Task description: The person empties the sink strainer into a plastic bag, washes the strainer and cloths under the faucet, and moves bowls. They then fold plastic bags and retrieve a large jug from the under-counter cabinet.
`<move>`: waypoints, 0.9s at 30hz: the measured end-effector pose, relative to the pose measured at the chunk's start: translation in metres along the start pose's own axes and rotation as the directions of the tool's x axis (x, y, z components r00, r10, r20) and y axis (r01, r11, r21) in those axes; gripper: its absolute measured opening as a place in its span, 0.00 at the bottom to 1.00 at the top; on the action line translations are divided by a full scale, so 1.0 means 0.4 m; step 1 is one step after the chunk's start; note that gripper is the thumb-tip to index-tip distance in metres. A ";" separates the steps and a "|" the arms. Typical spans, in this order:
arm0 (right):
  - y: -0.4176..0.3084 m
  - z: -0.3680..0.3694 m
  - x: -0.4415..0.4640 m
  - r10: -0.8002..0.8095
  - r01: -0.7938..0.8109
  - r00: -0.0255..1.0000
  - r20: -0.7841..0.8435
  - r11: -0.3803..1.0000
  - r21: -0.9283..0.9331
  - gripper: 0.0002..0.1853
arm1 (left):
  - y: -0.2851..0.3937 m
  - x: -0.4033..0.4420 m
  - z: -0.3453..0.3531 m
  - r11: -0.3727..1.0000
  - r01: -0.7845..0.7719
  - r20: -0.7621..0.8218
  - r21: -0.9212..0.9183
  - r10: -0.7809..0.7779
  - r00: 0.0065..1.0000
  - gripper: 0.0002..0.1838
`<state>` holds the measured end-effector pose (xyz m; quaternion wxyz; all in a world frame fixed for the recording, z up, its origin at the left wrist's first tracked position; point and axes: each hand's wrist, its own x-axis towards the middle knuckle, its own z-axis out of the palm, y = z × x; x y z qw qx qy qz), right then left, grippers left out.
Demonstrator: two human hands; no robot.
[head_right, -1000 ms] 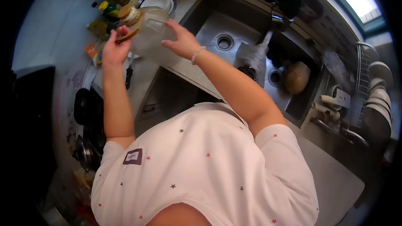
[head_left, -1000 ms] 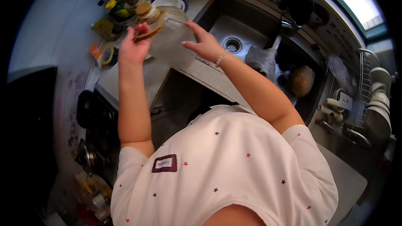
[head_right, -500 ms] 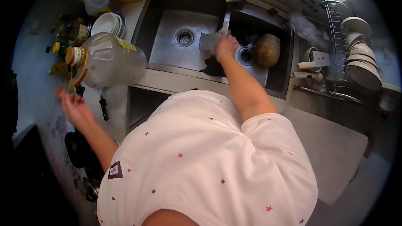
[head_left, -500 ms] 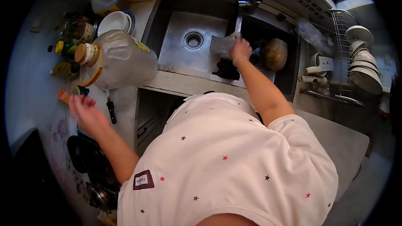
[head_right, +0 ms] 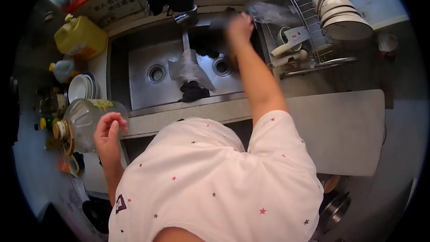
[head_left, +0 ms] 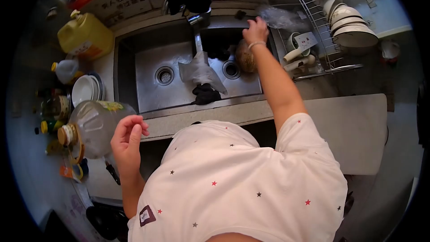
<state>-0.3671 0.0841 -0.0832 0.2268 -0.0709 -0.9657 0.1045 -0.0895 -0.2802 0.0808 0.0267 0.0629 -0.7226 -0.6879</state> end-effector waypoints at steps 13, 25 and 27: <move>0.138 -0.139 0.249 -0.096 0.117 0.980 -0.175 0.987 0.112 0.16 | -0.055 0.061 0.013 0.982 0.172 -0.106 -0.075 -0.179 0.978 0.07; 0.090 -0.353 0.242 -0.543 0.446 0.833 -0.104 0.771 -0.455 0.07 | -0.039 0.058 0.042 0.988 0.154 0.119 0.007 -0.153 0.981 0.08; 0.011 -0.461 0.259 -0.620 0.545 0.756 -0.209 0.774 -0.324 0.07 | -0.040 0.058 0.033 0.987 0.157 0.125 0.020 -0.158 0.980 0.07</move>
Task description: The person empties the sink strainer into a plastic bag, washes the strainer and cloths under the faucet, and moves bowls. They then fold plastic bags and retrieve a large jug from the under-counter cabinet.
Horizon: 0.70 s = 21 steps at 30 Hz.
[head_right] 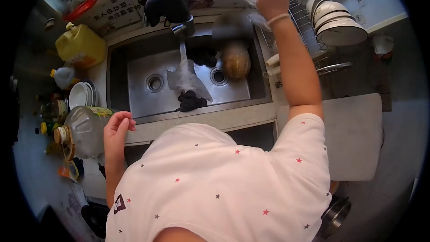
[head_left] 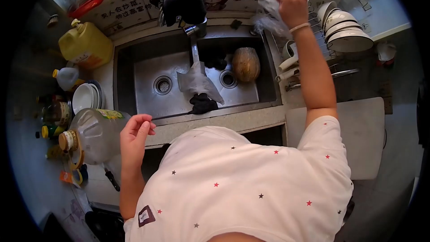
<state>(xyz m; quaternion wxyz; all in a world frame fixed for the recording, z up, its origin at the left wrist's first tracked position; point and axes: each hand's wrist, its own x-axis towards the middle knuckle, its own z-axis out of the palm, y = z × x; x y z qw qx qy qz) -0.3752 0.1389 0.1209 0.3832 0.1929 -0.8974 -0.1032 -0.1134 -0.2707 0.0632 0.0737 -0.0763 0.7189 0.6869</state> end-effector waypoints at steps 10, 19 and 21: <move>-0.266 -0.385 0.221 -0.580 -0.056 0.807 -0.110 -0.261 0.964 0.05 | 0.226 0.039 0.031 0.554 -0.771 0.107 0.315 0.786 0.609 0.33; -0.511 -0.332 0.348 -0.549 -0.149 0.835 -0.027 -0.273 0.950 0.06 | 0.206 0.032 -0.077 0.808 -0.584 0.022 -0.079 0.588 0.809 0.12; -0.541 -0.300 0.352 -0.485 -0.230 0.873 0.044 -0.330 0.916 0.05 | 0.193 0.001 -0.129 0.827 -0.562 -0.012 0.035 0.562 0.827 0.10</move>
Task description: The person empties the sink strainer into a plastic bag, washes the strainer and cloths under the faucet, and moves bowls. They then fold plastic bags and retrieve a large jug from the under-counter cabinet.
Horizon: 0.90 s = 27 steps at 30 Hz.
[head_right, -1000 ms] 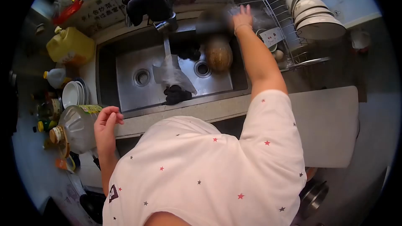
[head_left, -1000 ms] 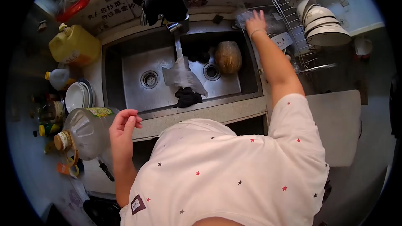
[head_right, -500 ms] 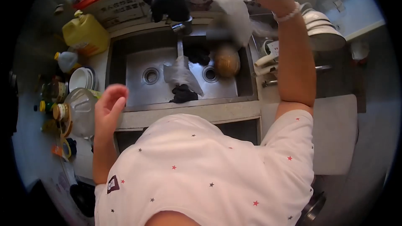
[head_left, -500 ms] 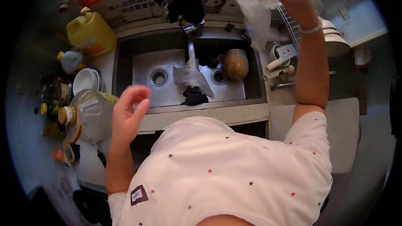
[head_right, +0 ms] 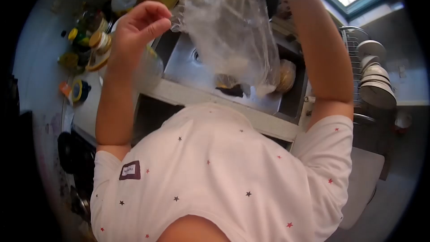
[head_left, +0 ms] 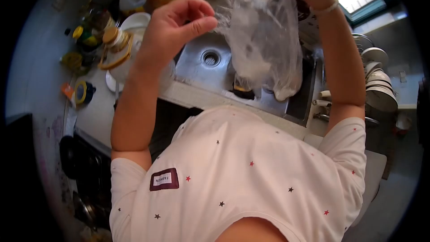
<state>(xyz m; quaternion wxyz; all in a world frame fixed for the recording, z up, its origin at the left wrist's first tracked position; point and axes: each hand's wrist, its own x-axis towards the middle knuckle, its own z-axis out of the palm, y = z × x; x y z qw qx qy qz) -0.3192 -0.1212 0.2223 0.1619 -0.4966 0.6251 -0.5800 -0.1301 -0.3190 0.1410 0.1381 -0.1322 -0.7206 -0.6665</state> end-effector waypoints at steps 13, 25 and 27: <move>0.010 0.048 0.040 -0.036 0.093 0.974 -0.225 0.965 0.245 0.07 | -0.007 -0.020 -0.044 0.982 -0.186 -0.141 -0.016 0.182 0.973 0.29; 0.158 -0.359 -0.011 0.054 0.048 0.991 -0.120 0.703 0.709 0.08 | -0.383 0.009 0.025 0.943 0.319 -0.086 0.092 -0.312 0.946 0.28; 0.196 -0.437 -0.040 0.171 0.013 0.972 -0.159 0.639 0.769 0.09 | -0.426 0.003 0.033 0.864 0.483 0.037 -0.145 -0.483 0.875 0.21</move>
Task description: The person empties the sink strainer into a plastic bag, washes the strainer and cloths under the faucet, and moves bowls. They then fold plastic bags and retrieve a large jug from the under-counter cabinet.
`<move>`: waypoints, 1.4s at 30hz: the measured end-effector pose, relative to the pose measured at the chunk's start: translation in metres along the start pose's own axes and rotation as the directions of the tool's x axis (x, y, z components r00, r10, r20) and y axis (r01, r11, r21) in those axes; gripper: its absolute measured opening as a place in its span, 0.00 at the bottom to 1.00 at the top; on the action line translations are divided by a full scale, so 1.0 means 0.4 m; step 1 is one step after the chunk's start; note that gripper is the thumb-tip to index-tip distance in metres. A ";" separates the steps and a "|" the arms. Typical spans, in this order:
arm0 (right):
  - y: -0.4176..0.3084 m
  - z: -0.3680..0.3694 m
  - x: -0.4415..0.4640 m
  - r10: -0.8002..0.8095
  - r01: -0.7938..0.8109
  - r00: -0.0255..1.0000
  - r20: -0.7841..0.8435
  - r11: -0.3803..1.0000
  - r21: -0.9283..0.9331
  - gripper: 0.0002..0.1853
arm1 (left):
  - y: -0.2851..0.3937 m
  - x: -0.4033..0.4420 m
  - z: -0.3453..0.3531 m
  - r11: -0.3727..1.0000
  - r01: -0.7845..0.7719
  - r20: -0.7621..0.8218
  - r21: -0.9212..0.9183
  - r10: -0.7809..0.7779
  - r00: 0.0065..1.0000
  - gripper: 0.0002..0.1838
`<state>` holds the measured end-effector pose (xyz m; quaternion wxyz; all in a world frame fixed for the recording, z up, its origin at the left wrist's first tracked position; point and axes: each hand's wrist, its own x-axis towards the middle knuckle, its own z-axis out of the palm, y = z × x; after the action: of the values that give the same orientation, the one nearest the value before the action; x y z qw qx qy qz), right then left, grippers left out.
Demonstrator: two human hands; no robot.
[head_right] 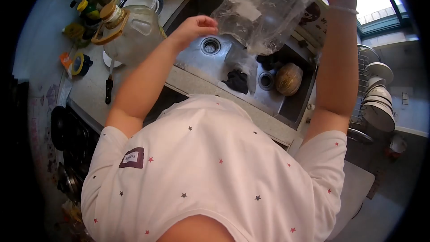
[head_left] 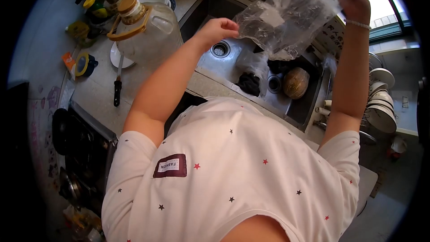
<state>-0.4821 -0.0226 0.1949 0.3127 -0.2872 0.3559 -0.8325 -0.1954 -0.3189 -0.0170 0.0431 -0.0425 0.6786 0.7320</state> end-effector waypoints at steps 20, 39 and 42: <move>0.031 0.020 -0.293 -0.180 0.131 0.977 -0.115 0.931 -0.340 0.11 | -0.048 0.016 0.042 0.970 0.123 0.119 -0.209 -0.100 0.988 0.19; 0.879 -0.041 -0.605 -0.015 -0.317 0.944 -0.329 -0.312 -0.896 0.22 | -0.455 0.144 0.104 0.579 0.633 -0.236 -0.514 -0.805 0.545 0.04; 0.867 -0.120 -0.650 0.045 -0.121 0.991 -0.129 -0.152 -0.981 0.24 | -0.479 0.143 0.121 0.617 0.743 -0.307 -0.261 -0.783 0.542 0.17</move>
<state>-0.2398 -0.0053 -0.1675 0.0303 -0.3796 0.8874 -0.2598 -0.2292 -0.2557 -0.2099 0.2185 -0.4808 0.5484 0.6483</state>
